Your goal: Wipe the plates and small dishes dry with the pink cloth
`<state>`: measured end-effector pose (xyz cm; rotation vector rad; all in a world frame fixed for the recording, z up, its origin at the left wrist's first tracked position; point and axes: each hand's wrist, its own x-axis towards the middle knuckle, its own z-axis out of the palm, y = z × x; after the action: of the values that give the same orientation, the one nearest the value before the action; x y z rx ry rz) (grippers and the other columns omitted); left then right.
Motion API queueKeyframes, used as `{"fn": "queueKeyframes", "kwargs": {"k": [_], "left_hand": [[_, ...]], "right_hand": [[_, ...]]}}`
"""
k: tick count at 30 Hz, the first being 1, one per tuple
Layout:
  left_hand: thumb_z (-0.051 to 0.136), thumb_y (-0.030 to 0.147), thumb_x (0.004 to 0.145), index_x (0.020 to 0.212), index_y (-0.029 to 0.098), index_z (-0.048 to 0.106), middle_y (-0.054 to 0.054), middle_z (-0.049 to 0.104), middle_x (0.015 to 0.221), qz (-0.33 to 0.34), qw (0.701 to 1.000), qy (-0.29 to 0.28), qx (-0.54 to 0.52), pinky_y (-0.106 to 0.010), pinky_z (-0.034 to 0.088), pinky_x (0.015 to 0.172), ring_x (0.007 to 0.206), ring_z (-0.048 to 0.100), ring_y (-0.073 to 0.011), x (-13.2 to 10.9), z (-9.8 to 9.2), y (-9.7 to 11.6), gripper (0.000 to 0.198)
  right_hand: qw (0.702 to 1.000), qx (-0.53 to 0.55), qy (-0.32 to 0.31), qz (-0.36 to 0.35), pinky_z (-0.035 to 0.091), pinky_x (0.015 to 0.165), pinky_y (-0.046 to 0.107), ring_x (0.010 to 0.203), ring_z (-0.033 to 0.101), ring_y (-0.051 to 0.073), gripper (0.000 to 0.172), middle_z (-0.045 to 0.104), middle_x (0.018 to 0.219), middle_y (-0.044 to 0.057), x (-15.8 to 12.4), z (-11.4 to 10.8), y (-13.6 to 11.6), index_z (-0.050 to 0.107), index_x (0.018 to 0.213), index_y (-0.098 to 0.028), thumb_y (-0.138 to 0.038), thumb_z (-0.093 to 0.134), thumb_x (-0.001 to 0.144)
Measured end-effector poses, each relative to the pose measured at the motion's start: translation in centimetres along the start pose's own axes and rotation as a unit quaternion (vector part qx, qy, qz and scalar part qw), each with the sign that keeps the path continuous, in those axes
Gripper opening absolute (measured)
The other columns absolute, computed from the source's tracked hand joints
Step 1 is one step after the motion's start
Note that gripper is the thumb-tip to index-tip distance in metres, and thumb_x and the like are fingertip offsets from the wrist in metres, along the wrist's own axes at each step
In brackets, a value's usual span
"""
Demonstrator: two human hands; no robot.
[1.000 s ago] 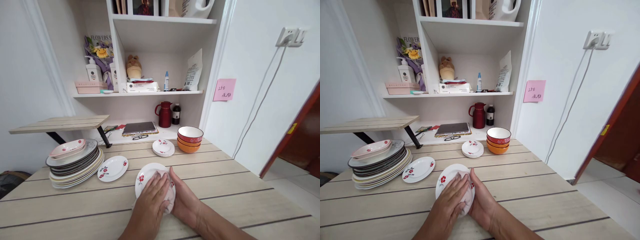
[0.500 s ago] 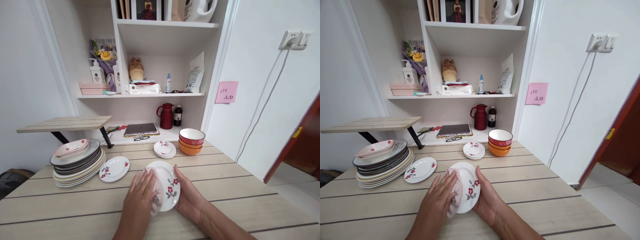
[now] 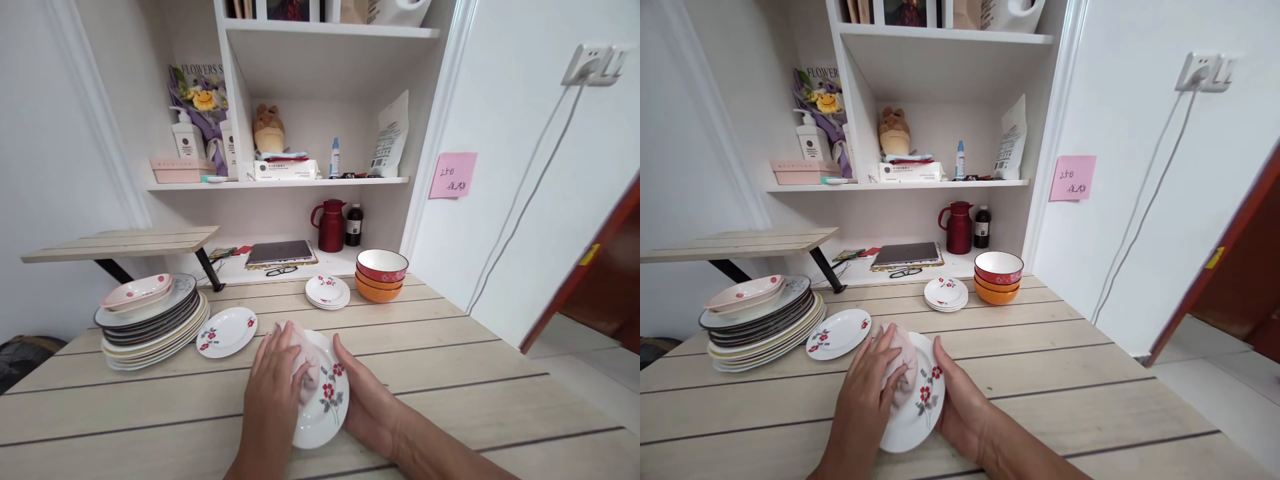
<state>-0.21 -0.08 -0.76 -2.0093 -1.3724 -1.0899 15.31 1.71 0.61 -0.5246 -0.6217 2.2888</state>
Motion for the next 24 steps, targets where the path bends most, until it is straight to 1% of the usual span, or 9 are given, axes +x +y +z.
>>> {"fn": "queueKeyframes", "kwargs": {"k": [3, 5, 8, 11, 13, 15, 18, 21, 24], "left_hand": [[0.055, 0.024, 0.087, 0.101, 0.023, 0.065, -0.011, 0.055, 0.131, -0.01, 0.999, 0.037, 0.022, -0.049, 0.046, 0.093, 0.119, 0.052, -0.0281, 0.2, -0.2, 0.6, 0.017], [0.055, 0.023, 0.087, 0.107, 0.026, 0.065, -0.009, 0.061, 0.122, 0.006, 0.999, 0.036, 0.014, -0.043, 0.049, 0.086, 0.109, 0.058, -0.0251, 0.1, 0.0, 0.9, 0.023], [0.05, 0.022, 0.09, 0.121, 0.024, 0.058, -0.006, 0.064, 0.119, 0.06, 0.997, -0.003, -0.04, -0.033, 0.052, 0.086, 0.108, 0.06, -0.0191, -0.3, 0.6, 1.1, 0.033], [0.049, 0.024, 0.091, 0.131, 0.023, 0.05, -0.005, 0.061, 0.127, 0.096, 0.991, -0.046, -0.079, -0.032, 0.05, 0.094, 0.116, 0.057, -0.0177, -0.4, 1.0, 1.2, 0.04], [0.049, 0.026, 0.091, 0.13, 0.023, 0.05, -0.004, 0.062, 0.126, 0.127, 0.986, -0.061, -0.091, -0.031, 0.049, 0.096, 0.116, 0.057, -0.0167, -0.2, 0.9, 1.3, 0.04], [0.048, 0.025, 0.091, 0.124, 0.023, 0.056, -0.002, 0.066, 0.12, 0.168, 0.98, -0.063, -0.091, -0.031, 0.048, 0.096, 0.113, 0.059, -0.0156, 0.1, 0.7, 1.3, 0.033], [0.047, 0.022, 0.091, 0.111, 0.025, 0.063, 0.001, 0.07, 0.11, 0.204, 0.975, -0.052, -0.076, -0.033, 0.044, 0.1, 0.108, 0.062, -0.0149, 0.4, 0.2, 1.1, 0.026], [0.045, 0.019, 0.091, 0.102, 0.025, 0.065, 0.002, 0.071, 0.105, 0.178, 0.982, -0.029, -0.056, -0.037, 0.038, 0.106, 0.102, 0.064, -0.0151, 0.3, 0.0, 0.7, 0.024], [0.044, 0.014, 0.09, 0.098, 0.022, 0.065, -0.002, 0.072, 0.101, 0.108, 0.994, -0.003, -0.011, -0.046, 0.035, 0.107, 0.097, 0.065, -0.0182, -0.3, 0.1, -0.1, 0.024]], "right_hand": [[1.0, 0.015, 0.001, 0.004, 0.044, 0.09, 0.037, 0.091, 0.066, 0.023, 0.065, 0.072, 0.103, 0.012, 0.2, -0.2, 0.1, 0.058, 0.122, -0.012, -0.064, 0.044, 0.085], [1.0, 0.03, 0.003, 0.004, 0.045, 0.085, 0.033, 0.083, 0.066, 0.02, 0.064, 0.072, 0.1, 0.011, 0.3, -0.2, 0.1, 0.06, 0.12, -0.011, -0.063, 0.045, 0.086], [0.999, 0.049, 0.018, 0.008, 0.044, 0.075, 0.026, 0.075, 0.064, 0.016, 0.064, 0.072, 0.092, 0.01, 0.4, -0.1, -0.2, 0.062, 0.113, -0.009, -0.064, 0.046, 0.085], [0.998, 0.056, 0.03, 0.013, 0.041, 0.064, 0.024, 0.07, 0.062, 0.016, 0.065, 0.071, 0.081, 0.008, 0.5, -0.4, -0.7, 0.064, 0.105, -0.01, -0.068, 0.045, 0.083], [0.997, 0.064, 0.028, 0.017, 0.039, 0.06, 0.024, 0.067, 0.06, 0.016, 0.062, 0.07, 0.076, 0.006, 0.6, -0.7, -1.1, 0.064, 0.099, -0.011, -0.068, 0.044, 0.083], [0.997, 0.07, 0.01, 0.027, 0.04, 0.061, 0.026, 0.066, 0.06, 0.016, 0.064, 0.069, 0.074, 0.006, 0.7, -1.2, -1.6, 0.064, 0.095, -0.011, -0.07, 0.043, 0.082], [0.997, 0.064, -0.023, 0.034, 0.044, 0.072, 0.031, 0.071, 0.063, 0.019, 0.071, 0.07, 0.08, 0.01, 0.8, -1.9, -2.2, 0.064, 0.098, -0.006, -0.071, 0.042, 0.082], [0.999, 0.045, -0.021, 0.023, 0.045, 0.082, 0.035, 0.079, 0.065, 0.022, 0.075, 0.072, 0.088, 0.014, 0.8, -2.4, -2.7, 0.063, 0.107, -0.004, -0.071, 0.041, 0.082], [1.0, 0.02, 0.005, 0.009, 0.044, 0.086, 0.039, 0.089, 0.066, 0.025, 0.074, 0.071, 0.099, 0.015, 0.5, -2.5, -2.9, 0.06, 0.116, -0.008, -0.07, 0.04, 0.083]]}}
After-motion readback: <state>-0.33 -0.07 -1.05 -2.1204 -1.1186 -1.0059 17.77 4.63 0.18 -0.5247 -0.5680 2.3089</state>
